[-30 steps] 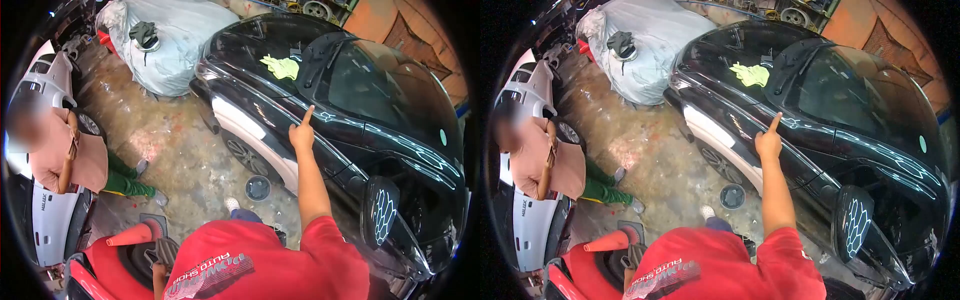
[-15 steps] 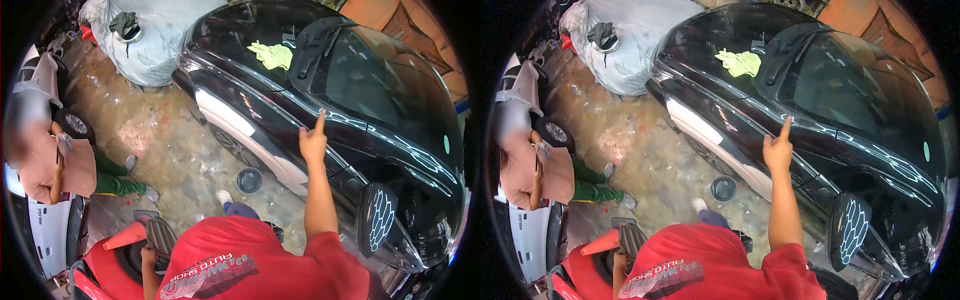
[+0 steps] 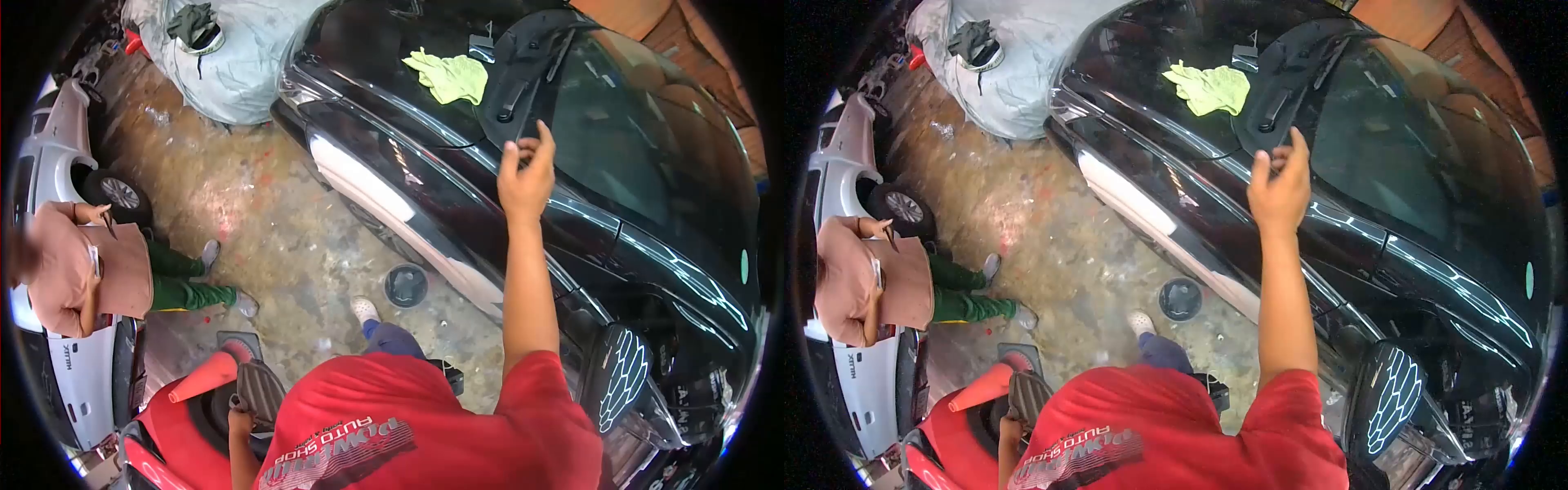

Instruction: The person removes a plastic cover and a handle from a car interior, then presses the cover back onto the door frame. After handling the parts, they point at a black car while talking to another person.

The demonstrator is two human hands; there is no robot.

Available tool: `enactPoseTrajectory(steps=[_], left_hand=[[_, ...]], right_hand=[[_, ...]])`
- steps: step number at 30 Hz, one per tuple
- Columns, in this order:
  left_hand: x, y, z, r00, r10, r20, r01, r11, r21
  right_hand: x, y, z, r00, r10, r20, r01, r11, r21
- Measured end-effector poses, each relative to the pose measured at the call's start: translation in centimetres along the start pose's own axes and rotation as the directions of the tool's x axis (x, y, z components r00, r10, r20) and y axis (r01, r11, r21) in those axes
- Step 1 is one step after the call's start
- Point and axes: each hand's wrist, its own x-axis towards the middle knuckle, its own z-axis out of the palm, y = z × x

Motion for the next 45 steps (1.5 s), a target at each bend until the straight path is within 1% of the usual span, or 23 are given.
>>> enactPoseTrajectory(steps=[3,5,6,7,8,9,11,12,14,15,17,18,20,21,23,24,26,33,35,38,39,41,45], left_hand=[[-0.9,1.9,0.0,1.000,-0.024,0.006,0.024,1.000,0.012],[-1.0,2.7,0.3,1.000,0.009,-0.008,-0.009,1.000,0.004],[-0.9,3.0,0.6,1.000,0.007,-0.006,-0.007,1.000,0.010],[-0.6,2.8,0.8,1.000,-0.013,0.000,0.013,0.999,-0.047],[-0.3,2.6,1.0,0.999,-0.033,0.005,0.033,0.994,-0.103],[0.1,2.5,1.1,0.999,-0.033,0.005,0.034,0.995,-0.098],[0.3,2.8,1.1,1.000,0.017,-0.001,-0.017,0.993,0.113],[0.3,2.9,1.2,1.000,0.016,-0.001,-0.015,0.993,0.119],[-0.6,3.9,1.9,0.999,0.050,0.007,-0.050,0.999,0.021],[-0.7,4.2,2.0,0.999,0.045,0.009,-0.045,0.999,0.026],[-0.7,4.0,2.2,0.996,0.091,0.004,-0.090,0.995,-0.035],[-0.6,4.0,2.1,0.996,0.085,0.006,-0.085,0.996,-0.032],[-0.2,4.4,1.9,0.994,0.074,0.084,-0.074,0.997,0.002],[-0.2,4.4,2.0,0.994,0.069,0.087,-0.070,0.998,0.007],[-0.9,5.5,2.2,0.997,0.031,0.071,-0.026,0.997,-0.074],[-1.0,5.9,2.3,0.997,0.029,0.072,-0.024,0.997,-0.070],[-1.0,6.4,2.3,0.999,0.021,0.035,-0.022,0.999,0.039],[-1.1,8.3,2.1,0.997,-0.061,0.051,0.060,0.998,0.004],[-1.2,8.9,2.2,1.000,-0.025,0.013,0.024,0.998,0.050],[-0.5,9.8,1.9,0.999,-0.018,0.038,0.014,0.995,0.103],[-0.3,10.1,1.8,0.999,-0.018,0.038,0.013,0.994,0.109],[0.0,11.0,1.9,0.998,0.008,0.066,-0.010,0.999,0.033],[0.2,12.9,2.0,0.996,0.076,0.047,-0.080,0.992,0.102]], right_hand=[[1.6,-0.7,3.4,0.992,-0.018,0.121,0.041,0.982,-0.187],[2.1,-0.9,5.5,0.987,-0.074,0.142,0.112,0.953,-0.282],[2.3,-1.1,6.4,0.984,-0.067,0.165,0.115,0.946,-0.302],[2.5,-1.3,7.4,0.980,-0.060,0.188,0.119,0.940,-0.320],[2.5,-1.7,8.3,0.976,-0.100,0.193,0.166,0.917,-0.363],[2.7,-2.0,9.0,0.965,-0.065,0.254,0.163,0.908,-0.385],[2.9,-2.9,9.9,0.957,-0.032,0.289,0.154,0.897,-0.413],[3.0,-2.9,10.2,0.957,-0.025,0.290,0.149,0.898,-0.415],[3.0,-2.7,10.5,0.966,-0.023,0.259,0.123,0.917,-0.378],[3.0,-2.6,10.5,0.964,-0.017,0.264,0.121,0.917,-0.381],[2.8,-2.6,10.6,0.968,-0.056,0.245,0.142,0.927,-0.348],[2.7,-2.6,10.6,0.967,-0.052,0.250,0.140,0.926,-0.349],[2.7,-2.4,10.7,0.971,-0.096,0.220,0.166,0.932,-0.323],[2.6,-2.3,10.7,0.970,-0.092,0.225,0.163,0.931,-0.326],[2.5,-2.1,10.8,0.968,-0.116,0.224,0.183,0.934,-0.308],[2.5,-2.1,10.8,0.968,-0.112,0.226,0.181,0.933,-0.310],[2.5,-2.0,10.9,0.963,-0.137,0.232,0.206,0.929,-0.306],[2.3,-1.4,11.3,0.957,-0.171,0.233,0.236,0.929,-0.284],[2.3,-1.3,11.3,0.956,-0.192,0.222,0.249,0.932,-0.265],[2.4,-1.6,11.1,0.960,-0.185,0.208,0.236,0.937,-0.257],[2.3,-1.5,11.1,0.962,-0.180,0.208,0.231,0.938,-0.259],[2.4,-1.4,11.1,0.963,-0.189,0.192,0.232,0.944,-0.234],[2.4,-1.3,11.1,0.964,-0.193,0.183,0.230,0.950,-0.213]])
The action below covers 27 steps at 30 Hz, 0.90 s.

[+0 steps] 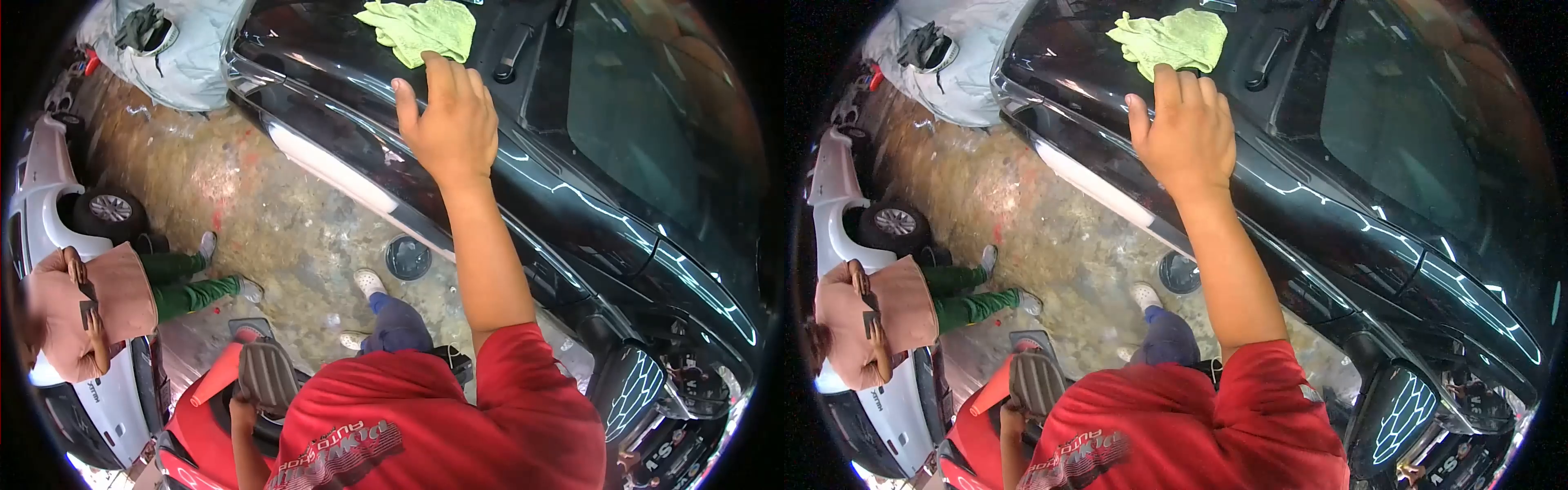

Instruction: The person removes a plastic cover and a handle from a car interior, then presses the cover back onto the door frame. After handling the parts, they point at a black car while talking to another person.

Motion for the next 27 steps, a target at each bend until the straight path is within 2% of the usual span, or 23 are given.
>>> enactPoseTrajectory(steps=[2,6,8,9,11,12,14,21,24,26,27], left_hand=[[0.3,0.8,-0.3,0.998,0.014,0.061,-0.010,0.998,-0.059],[0.4,2.3,0.0,0.997,0.070,0.034,-0.069,0.997,-0.031],[0.7,2.2,-0.2,0.999,-0.040,0.025,0.040,0.999,-0.006],[0.9,2.1,-0.1,0.999,-0.039,0.026,0.039,0.999,-0.005],[2.1,0.1,0.0,0.992,0.125,-0.037,-0.121,0.989,0.086],[2.3,-0.2,-0.1,0.991,0.126,-0.036,-0.122,0.989,0.086],[1.5,1.3,-0.3,0.998,-0.065,0.003,0.065,0.996,0.067],[1.8,1.6,-0.3,0.997,-0.065,0.035,0.064,0.997,0.035],[2.7,0.0,-1.2,0.999,-0.050,0.014,0.050,0.998,0.028],[4.1,-2.1,-1.3,0.993,0.111,-0.036,-0.103,0.978,0.184],[5.1,-2.6,-0.4,0.992,0.113,-0.057,-0.102,0.979,0.174]], right_hand=[[0.0,0.1,0.1,1.000,-0.008,0.002,0.008,1.000,-0.003],[0.0,0.0,0.0,1.000,-0.008,0.006,0.008,1.000,-0.007],[0.0,0.1,0.0,1.000,-0.009,0.006,0.009,1.000,0.003],[0.0,0.1,0.0,1.000,-0.008,0.006,0.008,1.000,0.002],[0.1,0.1,0.0,1.000,-0.014,0.005,0.014,1.000,0.004],[0.1,0.1,0.0,1.000,-0.014,0.005,0.014,1.000,0.002],[0.1,0.1,-0.1,1.000,-0.015,0.013,0.015,1.000,0.005],[0.1,0.3,0.2,0.999,-0.034,0.024,0.033,0.999,0.004],[0.0,0.3,0.3,0.999,-0.042,0.016,0.042,0.999,-0.005],[0.1,0.3,0.3,0.999,-0.044,0.010,0.044,0.999,-0.020],[0.1,0.5,0.1,0.999,-0.050,0.014,0.051,0.998,-0.041]])
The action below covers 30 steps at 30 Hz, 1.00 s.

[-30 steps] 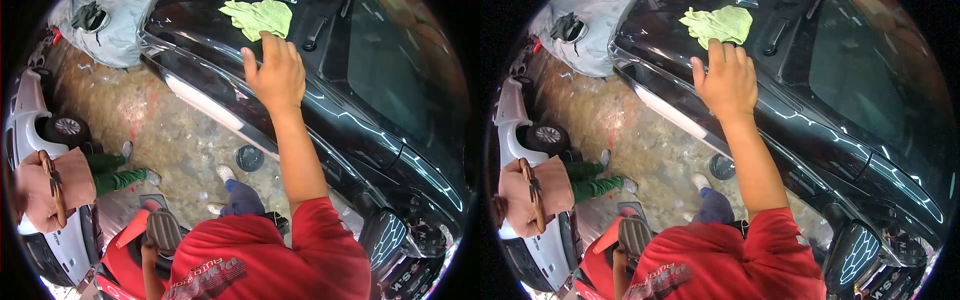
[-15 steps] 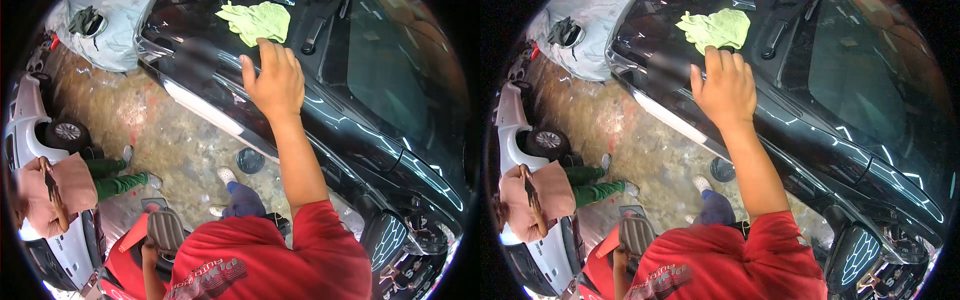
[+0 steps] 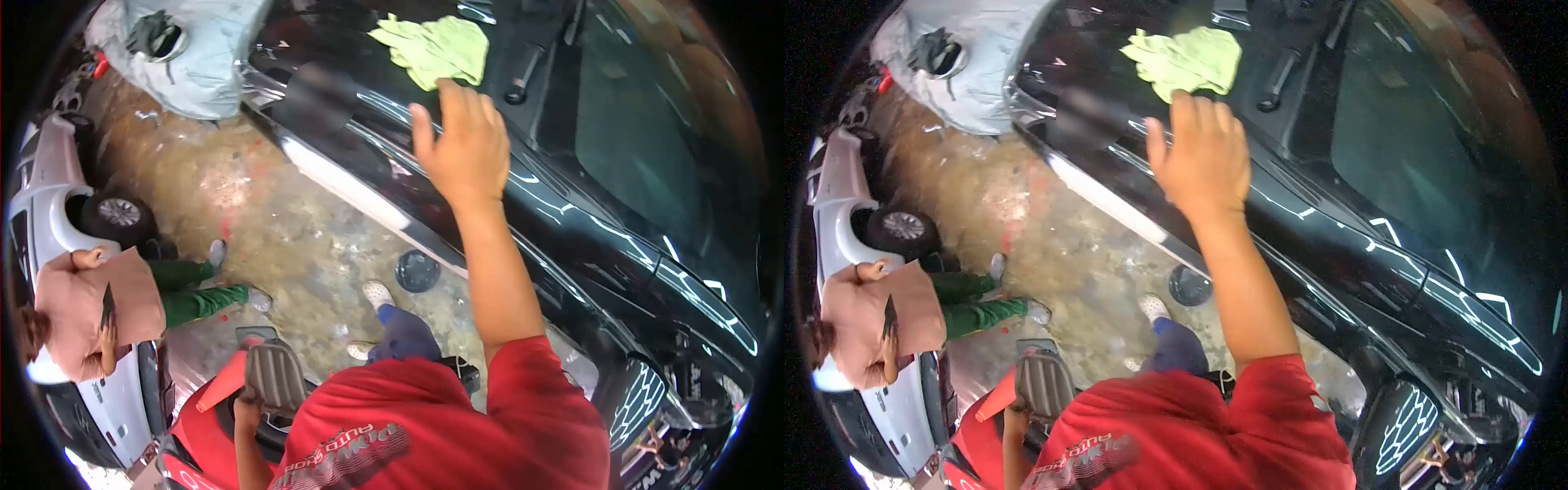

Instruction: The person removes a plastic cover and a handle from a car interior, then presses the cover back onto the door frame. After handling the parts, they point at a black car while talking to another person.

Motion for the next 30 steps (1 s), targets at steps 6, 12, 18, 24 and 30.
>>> enactPoseTrajectory(steps=[6,12,18,24,30], left_hand=[[-8.1,6.2,0.0,0.999,-0.016,0.046,-0.005,0.907,0.421],[-9.3,2.8,-0.5,0.996,-0.078,-0.031,0.083,0.972,0.221],[-11.5,0.4,-0.7,0.990,-0.139,-0.035,0.143,0.973,0.179],[-13.1,-4.3,1.6,0.984,-0.163,-0.066,0.173,0.964,0.202],[-15.0,-3.0,1.4,0.975,-0.206,-0.087,0.218,0.961,0.171]], right_hand=[[-2.3,0.8,-2.3,0.973,0.175,0.153,-0.162,0.982,-0.096],[-3.5,1.4,0.9,0.988,0.064,0.143,-0.070,0.997,0.032],[-2.6,-0.2,1.0,0.989,0.051,0.136,-0.056,0.998,0.035],[-2.6,0.4,1.4,0.994,0.024,0.106,-0.027,0.999,0.034],[-2.3,1.5,2.4,0.996,-0.009,0.091,0.007,0.999,0.033]])
